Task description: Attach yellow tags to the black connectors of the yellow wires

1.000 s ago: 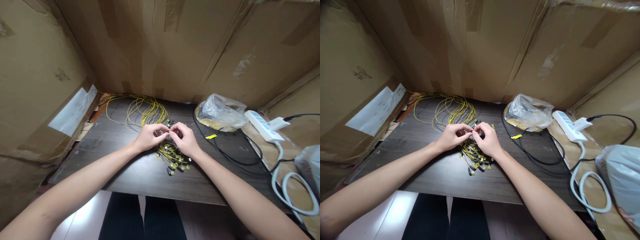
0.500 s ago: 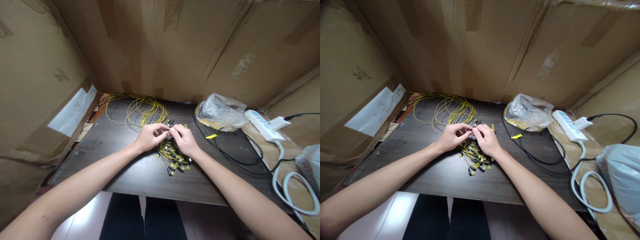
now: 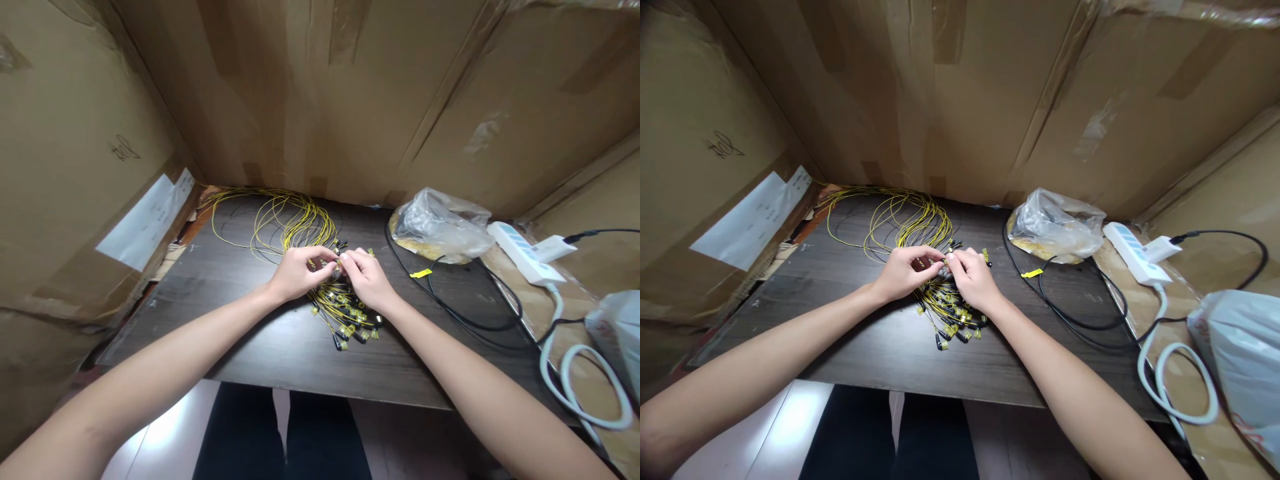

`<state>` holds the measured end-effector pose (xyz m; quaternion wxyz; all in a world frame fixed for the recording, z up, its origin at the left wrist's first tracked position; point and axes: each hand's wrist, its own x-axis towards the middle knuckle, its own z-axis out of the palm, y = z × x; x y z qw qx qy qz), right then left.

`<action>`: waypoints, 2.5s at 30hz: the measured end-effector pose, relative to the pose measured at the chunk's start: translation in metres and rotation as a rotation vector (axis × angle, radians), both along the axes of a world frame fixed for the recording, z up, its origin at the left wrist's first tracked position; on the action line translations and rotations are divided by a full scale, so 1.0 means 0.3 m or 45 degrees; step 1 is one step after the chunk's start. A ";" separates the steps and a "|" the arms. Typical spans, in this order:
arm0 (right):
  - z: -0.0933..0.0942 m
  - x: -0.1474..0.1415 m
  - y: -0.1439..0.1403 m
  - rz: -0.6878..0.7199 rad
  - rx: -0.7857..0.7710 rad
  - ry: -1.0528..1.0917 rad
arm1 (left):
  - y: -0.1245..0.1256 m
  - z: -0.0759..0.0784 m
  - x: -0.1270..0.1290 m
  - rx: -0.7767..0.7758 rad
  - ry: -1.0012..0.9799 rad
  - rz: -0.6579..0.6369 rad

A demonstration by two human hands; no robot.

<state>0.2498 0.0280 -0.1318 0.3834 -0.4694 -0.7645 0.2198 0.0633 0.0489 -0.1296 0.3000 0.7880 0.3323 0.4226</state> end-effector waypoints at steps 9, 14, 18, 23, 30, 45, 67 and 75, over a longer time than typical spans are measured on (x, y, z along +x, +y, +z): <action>0.008 0.000 -0.011 -0.085 0.084 0.051 | 0.004 0.001 -0.001 -0.089 -0.054 0.064; 0.006 -0.001 -0.010 -0.053 0.061 0.004 | 0.000 0.006 0.000 -0.080 -0.038 0.023; 0.003 -0.004 -0.008 -0.040 0.047 -0.046 | 0.001 0.004 -0.001 -0.079 -0.016 0.018; 0.005 -0.006 -0.007 -0.053 0.023 -0.116 | 0.006 -0.003 -0.002 -0.060 0.013 0.014; 0.010 0.002 -0.009 -0.047 0.109 -0.009 | 0.008 0.000 -0.002 -0.067 0.020 0.035; 0.014 0.003 -0.007 -0.033 0.069 0.027 | 0.006 0.001 -0.005 -0.064 0.042 0.006; 0.002 0.001 -0.008 -0.009 0.094 -0.047 | 0.004 -0.002 -0.001 -0.025 0.055 0.015; -0.001 -0.003 -0.008 -0.011 0.080 -0.086 | 0.003 -0.002 0.001 -0.045 0.038 0.009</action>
